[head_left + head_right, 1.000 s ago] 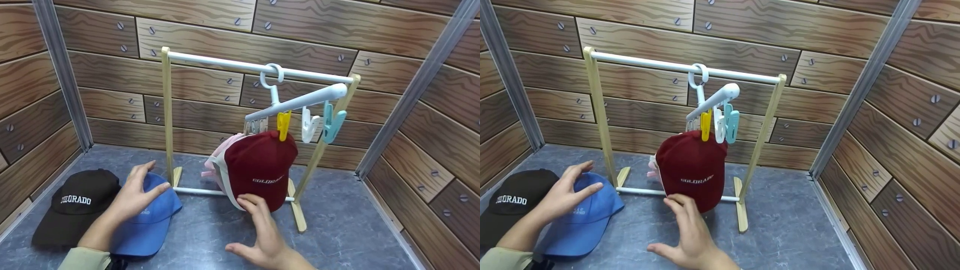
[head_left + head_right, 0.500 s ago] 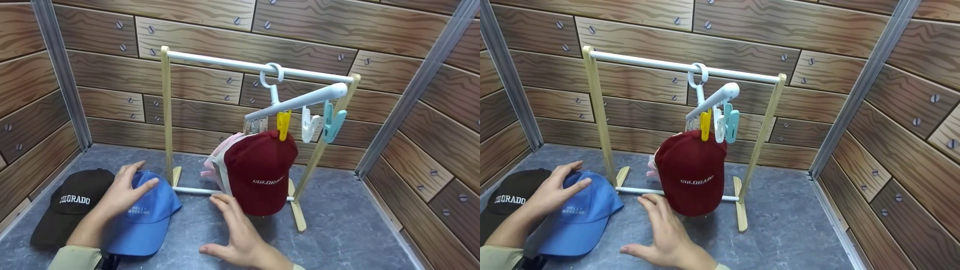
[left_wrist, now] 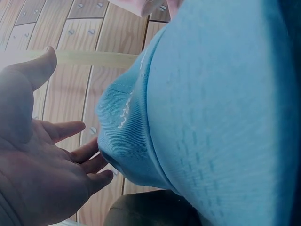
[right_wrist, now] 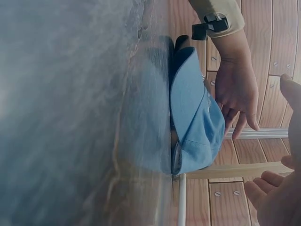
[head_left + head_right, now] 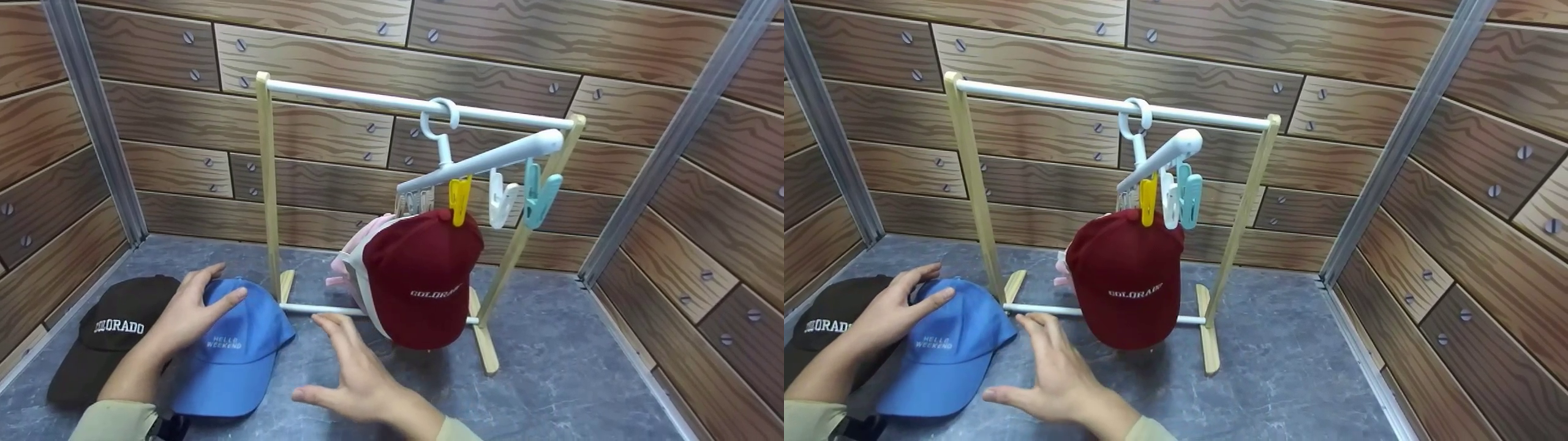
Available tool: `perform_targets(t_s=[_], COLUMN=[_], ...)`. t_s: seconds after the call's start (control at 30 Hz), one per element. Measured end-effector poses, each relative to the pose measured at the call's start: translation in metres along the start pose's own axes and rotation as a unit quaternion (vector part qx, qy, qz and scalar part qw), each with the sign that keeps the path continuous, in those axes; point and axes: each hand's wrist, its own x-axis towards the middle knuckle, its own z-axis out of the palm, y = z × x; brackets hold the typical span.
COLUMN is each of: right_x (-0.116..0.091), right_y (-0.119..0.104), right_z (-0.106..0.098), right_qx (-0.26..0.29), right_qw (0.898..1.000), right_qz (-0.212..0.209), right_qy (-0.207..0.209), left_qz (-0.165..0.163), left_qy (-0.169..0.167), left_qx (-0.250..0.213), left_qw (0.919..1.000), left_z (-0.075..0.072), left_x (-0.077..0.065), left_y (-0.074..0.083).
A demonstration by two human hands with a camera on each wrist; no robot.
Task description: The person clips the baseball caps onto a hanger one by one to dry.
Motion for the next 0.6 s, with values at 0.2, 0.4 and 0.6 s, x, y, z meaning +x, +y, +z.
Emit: perform_targets(t_s=[0.2, 0.4, 0.6], right_x=[0.010, 0.023, 0.037], right_y=[0.001, 0.004, 0.008], right_z=[0.012, 0.025, 0.034], right_qx=[0.013, 0.020, 0.041], right_qw=[0.999, 0.996, 0.991], right_qz=[0.040, 0.078, 0.117], right_qy=[-0.021, -0.036, -0.053], left_qz=[-0.004, -0.020, -0.025], left_qy=[-0.003, -0.017, -0.020], left_qx=[0.009, 0.012, 0.011], left_qw=[0.9999, 0.9996, 0.9994], left_z=[0.000, 0.000, 0.000], left_x=[0.002, 0.002, 0.002], left_y=[-0.005, -0.006, -0.008])
